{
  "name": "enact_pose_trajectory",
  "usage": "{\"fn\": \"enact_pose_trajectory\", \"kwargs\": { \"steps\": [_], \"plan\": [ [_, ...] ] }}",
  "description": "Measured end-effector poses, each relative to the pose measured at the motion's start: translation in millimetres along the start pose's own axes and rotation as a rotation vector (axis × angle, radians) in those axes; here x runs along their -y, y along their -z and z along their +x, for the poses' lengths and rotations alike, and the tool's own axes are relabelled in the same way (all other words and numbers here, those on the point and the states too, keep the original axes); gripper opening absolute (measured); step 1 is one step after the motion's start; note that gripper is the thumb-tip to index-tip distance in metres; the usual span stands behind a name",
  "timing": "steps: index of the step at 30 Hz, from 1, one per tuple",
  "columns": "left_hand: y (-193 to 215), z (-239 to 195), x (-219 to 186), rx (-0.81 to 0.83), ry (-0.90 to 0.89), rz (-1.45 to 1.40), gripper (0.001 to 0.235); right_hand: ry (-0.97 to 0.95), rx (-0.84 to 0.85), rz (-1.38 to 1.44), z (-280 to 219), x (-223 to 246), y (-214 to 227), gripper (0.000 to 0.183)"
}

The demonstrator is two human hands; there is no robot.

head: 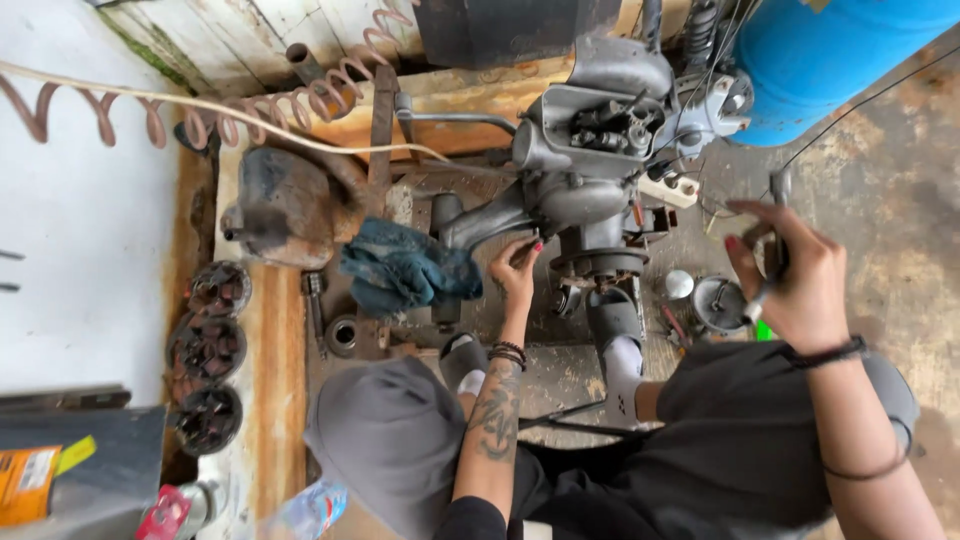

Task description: Repairing a motorcycle engine by manipulating internal components with pliers and a socket wrench

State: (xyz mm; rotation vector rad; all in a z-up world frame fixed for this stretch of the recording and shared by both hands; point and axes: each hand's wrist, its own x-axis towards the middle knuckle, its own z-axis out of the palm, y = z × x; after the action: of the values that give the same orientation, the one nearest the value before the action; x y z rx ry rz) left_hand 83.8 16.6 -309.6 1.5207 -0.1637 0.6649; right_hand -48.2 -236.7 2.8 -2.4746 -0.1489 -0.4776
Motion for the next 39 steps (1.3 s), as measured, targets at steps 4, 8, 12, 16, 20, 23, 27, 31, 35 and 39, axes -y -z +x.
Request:
{"fn": "enact_pose_trajectory", "kwargs": {
  "steps": [4, 8, 12, 16, 20, 23, 27, 31, 35, 39],
  "plan": [
    [-6, 17, 2, 0.072, 0.047, -0.002, 0.015, -0.158, 0.029, -0.104, -16, -46, -4, 0.050],
    [-12, 25, 14, 0.112, 0.078, 0.024, 0.014, -0.177, 0.016, -0.149, -24, -86, -10, 0.051],
    [-21, 22, 24, 0.115, 0.120, -0.025, 0.010, -0.184, 0.039, -0.230, -24, -99, -14, 0.051],
    [-26, 9, 37, 0.032, 0.100, -0.018, 0.013, -0.191, 0.051, -0.205, -17, -83, -18, 0.051],
    [-24, 10, 37, 0.017, 0.100, 0.002, 0.011, -0.194, 0.088, -0.206, -11, -76, -24, 0.051],
    [-25, 15, 29, 0.029, 0.085, -0.011, 0.012, -0.191, 0.105, -0.213, -10, -72, -27, 0.052],
    [-30, 17, 25, 0.032, 0.115, -0.020, 0.012, -0.198, 0.120, -0.223, -10, -76, -26, 0.054],
    [-27, 13, 35, 0.048, 0.156, -0.045, 0.013, -0.199, 0.117, -0.173, -16, -84, -21, 0.055],
    [-22, 19, 33, 0.038, 0.145, -0.044, 0.015, -0.208, 0.108, -0.199, -23, -94, -15, 0.056],
    [-29, 25, 41, 0.057, 0.207, -0.036, 0.010, -0.188, 0.074, -0.206, -30, -113, -13, 0.054]
  ]
}}
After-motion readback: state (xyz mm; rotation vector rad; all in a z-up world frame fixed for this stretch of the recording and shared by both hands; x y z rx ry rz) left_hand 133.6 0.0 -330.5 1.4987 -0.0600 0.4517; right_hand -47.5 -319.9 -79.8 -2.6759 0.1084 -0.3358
